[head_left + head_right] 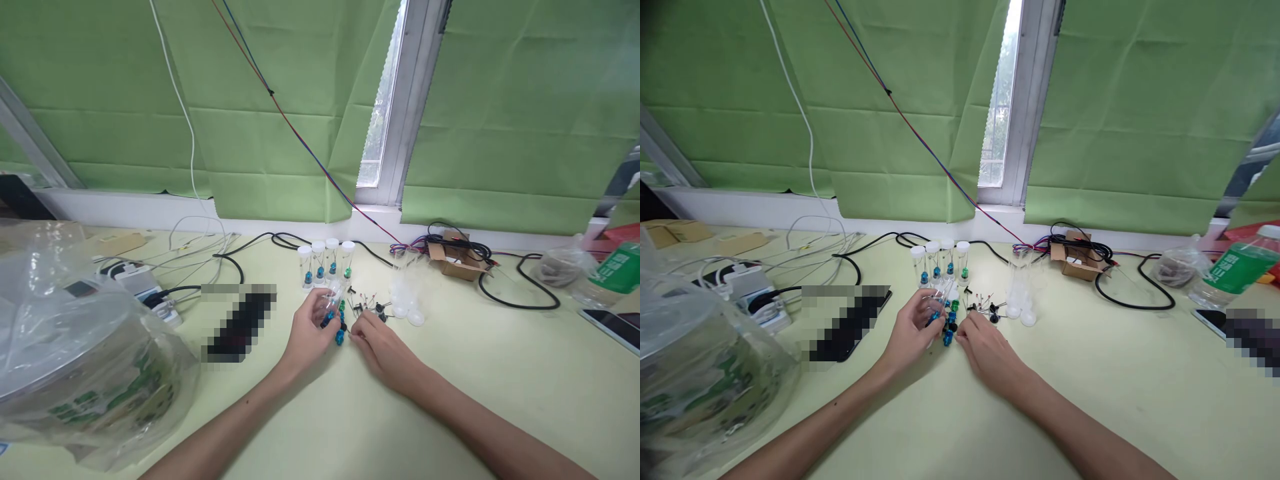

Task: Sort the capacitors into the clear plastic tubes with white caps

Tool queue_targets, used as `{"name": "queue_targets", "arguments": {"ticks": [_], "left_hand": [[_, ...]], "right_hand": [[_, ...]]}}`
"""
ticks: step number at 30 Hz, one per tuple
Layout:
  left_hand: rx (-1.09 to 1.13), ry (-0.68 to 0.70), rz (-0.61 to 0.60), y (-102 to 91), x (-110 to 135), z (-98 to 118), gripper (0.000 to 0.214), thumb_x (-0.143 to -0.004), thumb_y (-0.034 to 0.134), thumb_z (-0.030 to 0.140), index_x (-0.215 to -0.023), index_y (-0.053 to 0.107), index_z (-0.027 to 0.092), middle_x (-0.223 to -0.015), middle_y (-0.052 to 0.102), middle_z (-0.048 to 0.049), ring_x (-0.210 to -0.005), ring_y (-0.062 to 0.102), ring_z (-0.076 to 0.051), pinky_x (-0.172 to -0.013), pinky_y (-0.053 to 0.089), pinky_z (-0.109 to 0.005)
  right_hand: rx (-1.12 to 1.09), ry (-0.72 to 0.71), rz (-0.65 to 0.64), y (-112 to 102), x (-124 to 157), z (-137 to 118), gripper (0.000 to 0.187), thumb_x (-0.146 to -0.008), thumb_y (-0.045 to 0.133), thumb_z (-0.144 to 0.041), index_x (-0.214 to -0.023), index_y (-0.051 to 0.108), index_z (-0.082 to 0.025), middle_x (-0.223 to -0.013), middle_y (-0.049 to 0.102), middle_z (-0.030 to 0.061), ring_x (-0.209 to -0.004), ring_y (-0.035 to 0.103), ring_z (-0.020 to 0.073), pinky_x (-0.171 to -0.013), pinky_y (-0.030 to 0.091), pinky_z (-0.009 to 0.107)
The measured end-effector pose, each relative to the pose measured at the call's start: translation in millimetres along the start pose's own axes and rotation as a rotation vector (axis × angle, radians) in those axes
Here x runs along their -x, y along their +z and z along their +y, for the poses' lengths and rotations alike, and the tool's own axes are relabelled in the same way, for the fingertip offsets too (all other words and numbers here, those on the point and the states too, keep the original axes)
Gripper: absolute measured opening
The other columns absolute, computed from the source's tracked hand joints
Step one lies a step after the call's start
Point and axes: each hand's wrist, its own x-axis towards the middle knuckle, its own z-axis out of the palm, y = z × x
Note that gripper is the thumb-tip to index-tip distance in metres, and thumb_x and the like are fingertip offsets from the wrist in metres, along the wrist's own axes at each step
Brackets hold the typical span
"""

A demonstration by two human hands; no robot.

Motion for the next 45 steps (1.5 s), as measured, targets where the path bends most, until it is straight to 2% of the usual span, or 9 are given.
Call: {"name": "queue_targets", "arguments": {"ticks": [4,9,12,15,17,22,28,34,45], "left_hand": [[-0.094,0.06,0.026,-0.4,2,6,0.033,-0.075,0.059,0.014,-0.106,0.051,0.021,-0.084,0.062,0.0,-0.078,0.063,-0.015,-0.074,0.05,-0.026],[-0.396,0.236,0.094,-2.2,6,11,0.033,-0.076,0.057,0.012,-0.108,0.056,0.021,-0.081,0.061,0.0007,-0.075,0.059,-0.014,-0.073,0.048,-0.026],[-0.524,0.327,0.104,-4.6,6,9,0.037,-0.076,0.056,0.01,-0.111,0.059,0.02,-0.087,0.065,-0.0011,-0.078,0.061,-0.015,-0.075,0.049,-0.027],[-0.613,0.381,0.089,-6.8,5,5,0.041,-0.076,0.055,0.008,-0.115,0.061,0.02,-0.096,0.068,-0.0033,-0.087,0.063,-0.019,-0.081,0.05,-0.03],[-0.678,0.398,0.073,-7.7,4,3,0.042,-0.076,0.055,0.007,-0.116,0.062,0.019,-0.097,0.069,-0.0043,-0.091,0.062,-0.021,-0.084,0.049,-0.033],[-0.766,0.447,0.01,-8.0,4,3,0.04,-0.078,0.053,0.006,-0.115,0.062,0.018,-0.098,0.069,-0.0058,-0.093,0.061,-0.023,-0.085,0.047,-0.036],[-0.769,0.503,-0.037,-9.2,3,5,0.04,-0.078,0.053,0.003,-0.115,0.061,0.017,-0.102,0.069,-0.0064,-0.094,0.059,-0.022,-0.087,0.043,-0.038],[-0.729,0.598,-0.059,-12.6,0,6,0.038,-0.08,0.048,0.0,-0.111,0.061,0.019,-0.102,0.069,-0.0043,-0.094,0.057,-0.021,-0.089,0.04,-0.039],[-0.576,0.549,-0.216,-8.5,6,9,0.047,-0.072,0.051,-0.002,-0.111,0.061,0.022,-0.097,0.068,-0.0033,-0.09,0.058,-0.021,-0.085,0.042,-0.038]], "right_hand": [[-0.122,0.047,0.166,1,-3,1,0.015,-0.099,0.036,-0.015,-0.089,0.045,-0.02,-0.089,0.049,0.0047,-0.078,0.049,0.0176,-0.07,0.043,0.032],[-0.17,0.031,0.497,-1,-5,1,0.014,-0.098,0.039,-0.015,-0.087,0.045,-0.021,-0.085,0.046,0.0031,-0.078,0.046,0.0178,-0.069,0.04,0.032],[-0.181,0.052,0.662,-3,-4,0,0.014,-0.098,0.041,-0.014,-0.087,0.046,-0.021,-0.085,0.046,0.0032,-0.08,0.046,0.018,-0.068,0.041,0.032],[-0.192,0.052,0.759,-3,-4,0,0.013,-0.097,0.042,-0.014,-0.087,0.046,-0.021,-0.085,0.046,0.0029,-0.079,0.046,0.0177,-0.066,0.041,0.032],[-0.203,0.029,0.773,-2,-4,1,0.013,-0.097,0.042,-0.013,-0.087,0.047,-0.021,-0.084,0.046,0.0027,-0.078,0.046,0.0175,-0.066,0.042,0.032],[-0.216,-0.03,0.7,0,-3,3,0.015,-0.097,0.041,-0.01,-0.088,0.047,-0.021,-0.085,0.045,0.0025,-0.079,0.046,0.0168,-0.065,0.041,0.031],[-0.256,-0.023,0.634,0,-2,2,0.016,-0.097,0.04,-0.01,-0.087,0.046,-0.021,-0.085,0.044,0.0024,-0.079,0.045,0.0166,-0.065,0.041,0.03],[-0.288,-0.005,0.637,1,-2,1,0.016,-0.098,0.04,-0.012,-0.086,0.046,-0.021,-0.085,0.044,0.0024,-0.079,0.045,0.0169,-0.065,0.041,0.031],[-0.187,-0.081,0.624,-3,-3,-1,0.017,-0.095,0.044,-0.006,-0.089,0.049,-0.02,-0.085,0.046,0.0027,-0.079,0.047,0.0159,-0.065,0.042,0.03]]}}
